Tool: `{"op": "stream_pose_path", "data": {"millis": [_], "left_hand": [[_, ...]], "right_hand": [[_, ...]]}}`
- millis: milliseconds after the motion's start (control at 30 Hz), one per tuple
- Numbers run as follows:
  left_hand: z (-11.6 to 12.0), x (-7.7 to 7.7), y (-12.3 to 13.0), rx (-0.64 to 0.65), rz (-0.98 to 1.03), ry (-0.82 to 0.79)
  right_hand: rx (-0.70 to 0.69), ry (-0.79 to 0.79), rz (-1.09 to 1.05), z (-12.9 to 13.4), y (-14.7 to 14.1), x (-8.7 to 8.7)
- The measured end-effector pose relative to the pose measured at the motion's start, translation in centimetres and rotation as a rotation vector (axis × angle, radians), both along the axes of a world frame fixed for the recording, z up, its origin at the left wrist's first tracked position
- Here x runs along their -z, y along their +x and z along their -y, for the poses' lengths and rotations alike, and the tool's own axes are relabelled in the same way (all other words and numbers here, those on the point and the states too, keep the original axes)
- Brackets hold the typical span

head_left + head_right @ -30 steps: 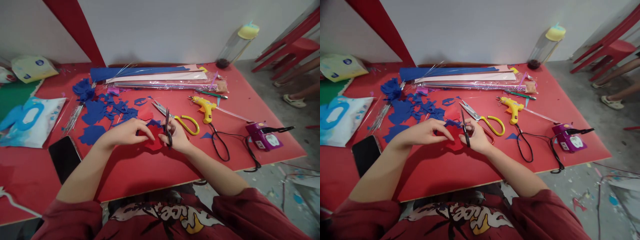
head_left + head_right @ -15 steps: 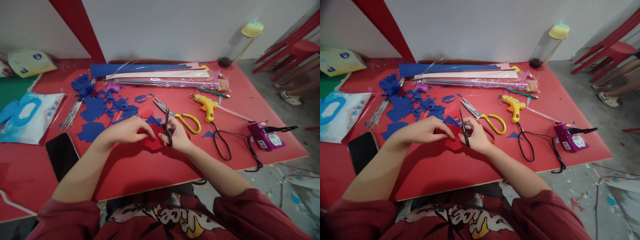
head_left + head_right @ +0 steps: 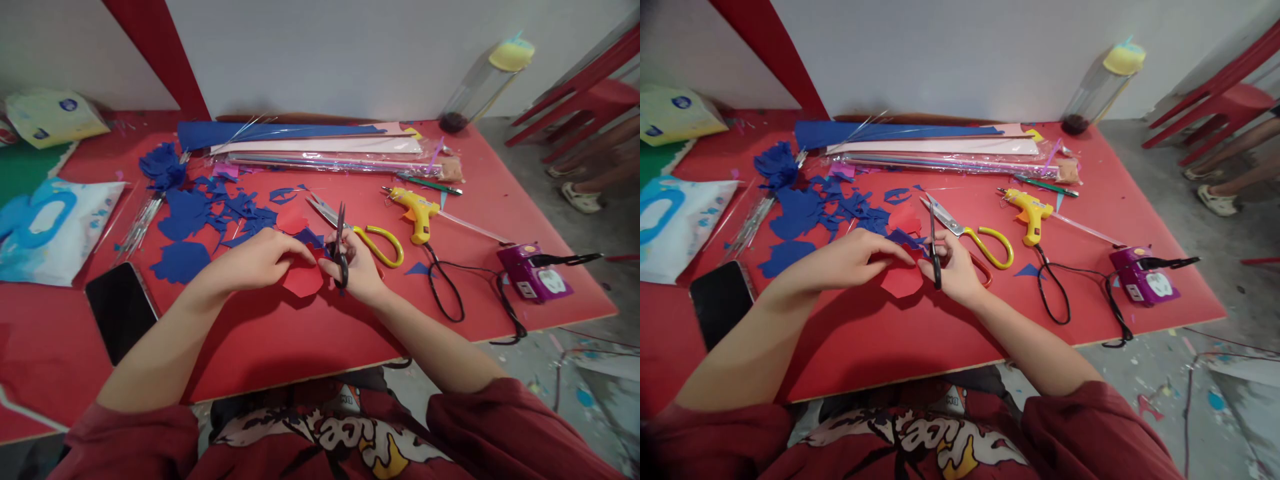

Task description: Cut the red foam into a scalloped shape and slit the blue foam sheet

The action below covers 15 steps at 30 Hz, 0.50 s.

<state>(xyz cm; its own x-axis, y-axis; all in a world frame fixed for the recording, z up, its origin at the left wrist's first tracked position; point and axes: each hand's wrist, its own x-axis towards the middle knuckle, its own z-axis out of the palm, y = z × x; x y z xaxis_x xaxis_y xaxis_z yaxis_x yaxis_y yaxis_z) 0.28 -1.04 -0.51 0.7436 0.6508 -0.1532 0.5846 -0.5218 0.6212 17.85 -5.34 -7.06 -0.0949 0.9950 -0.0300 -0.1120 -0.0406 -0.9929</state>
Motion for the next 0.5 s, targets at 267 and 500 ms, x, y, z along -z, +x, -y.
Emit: {"op": "stream_pose_path", "data": {"millis": [267, 500], "left_hand": [[-0.8, -0.4, -1.3, -0.03, -0.045, 0.006], [-1.8, -1.2, -3.4, -0.174, -0.038, 0.031]], "right_hand": [[0.001, -0.062, -0.023, -0.4, 0.5, -0.4], [-0.221, -0.091, 0.004, -0.7, 1.3, -0.7]]}}
